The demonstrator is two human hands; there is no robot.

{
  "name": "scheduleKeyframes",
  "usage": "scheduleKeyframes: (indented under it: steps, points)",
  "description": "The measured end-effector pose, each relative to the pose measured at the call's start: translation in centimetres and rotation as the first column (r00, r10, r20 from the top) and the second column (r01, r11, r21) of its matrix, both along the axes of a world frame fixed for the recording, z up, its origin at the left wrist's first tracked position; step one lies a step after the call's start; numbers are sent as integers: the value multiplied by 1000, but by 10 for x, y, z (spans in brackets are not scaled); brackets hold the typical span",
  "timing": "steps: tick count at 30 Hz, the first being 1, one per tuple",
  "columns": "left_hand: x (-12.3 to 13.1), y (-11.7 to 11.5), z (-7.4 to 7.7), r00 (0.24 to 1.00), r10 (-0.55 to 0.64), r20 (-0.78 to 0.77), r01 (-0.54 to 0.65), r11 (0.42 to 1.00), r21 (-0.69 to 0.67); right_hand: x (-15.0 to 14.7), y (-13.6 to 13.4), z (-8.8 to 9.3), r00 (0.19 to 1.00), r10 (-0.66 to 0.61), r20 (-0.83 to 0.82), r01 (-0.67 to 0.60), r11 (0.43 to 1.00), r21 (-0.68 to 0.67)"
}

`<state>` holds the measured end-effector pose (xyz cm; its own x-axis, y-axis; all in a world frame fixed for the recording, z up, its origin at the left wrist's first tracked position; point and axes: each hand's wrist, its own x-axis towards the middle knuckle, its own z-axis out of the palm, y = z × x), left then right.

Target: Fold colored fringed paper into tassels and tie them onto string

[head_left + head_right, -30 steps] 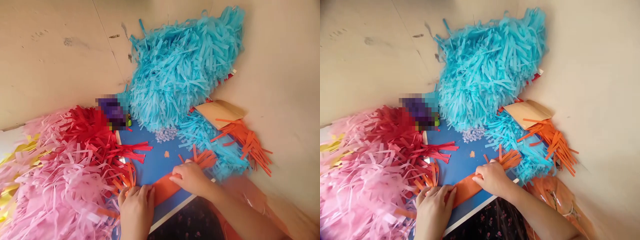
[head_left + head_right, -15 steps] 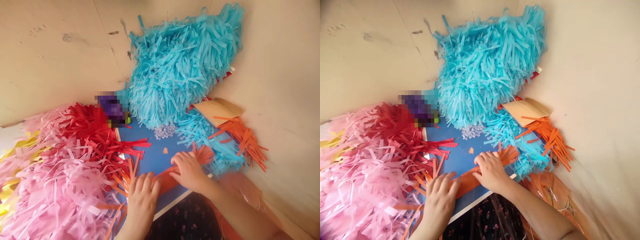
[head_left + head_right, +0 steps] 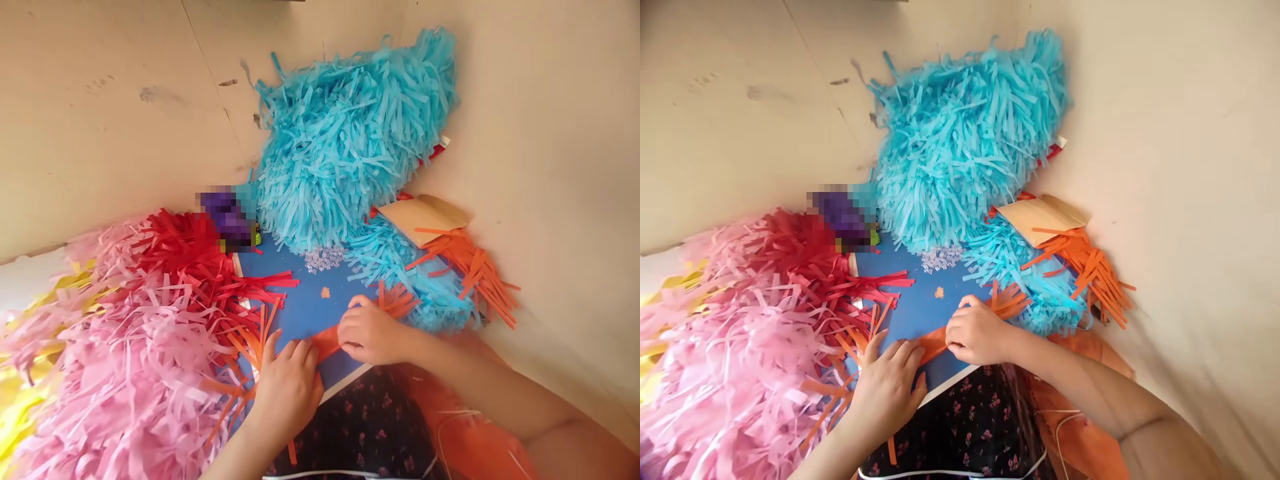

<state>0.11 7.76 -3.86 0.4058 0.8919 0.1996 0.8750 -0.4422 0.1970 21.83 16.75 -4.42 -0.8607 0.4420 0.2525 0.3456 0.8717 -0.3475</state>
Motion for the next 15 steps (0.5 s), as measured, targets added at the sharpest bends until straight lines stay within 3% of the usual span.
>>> scheduleKeyframes:
  steps: [2, 5, 9, 12, 15]
  points:
    - [3, 2, -6, 999, 36, -27, -34, 998, 50, -3, 0, 7, 998, -54, -18, 53, 998, -39]
    - [2, 4, -13, 997, 74, -32, -70, 992, 104, -8, -9, 13, 996, -83, 30, 81, 995, 50]
    - [-5, -1, -14, 998, 63, 20, -65, 987, 145, -3, -15, -4, 996, -56, 70, 43, 984, 172]
    - [-18, -7, -12, 998, 46, 48, -52, 990, 130, 7, -9, -20, 995, -96, -27, 98, 991, 86]
    - [-33, -8, -13, 994, 53, 95, -61, 995, 78, 13, -1, -23, 977, -210, -40, 208, 976, -66]
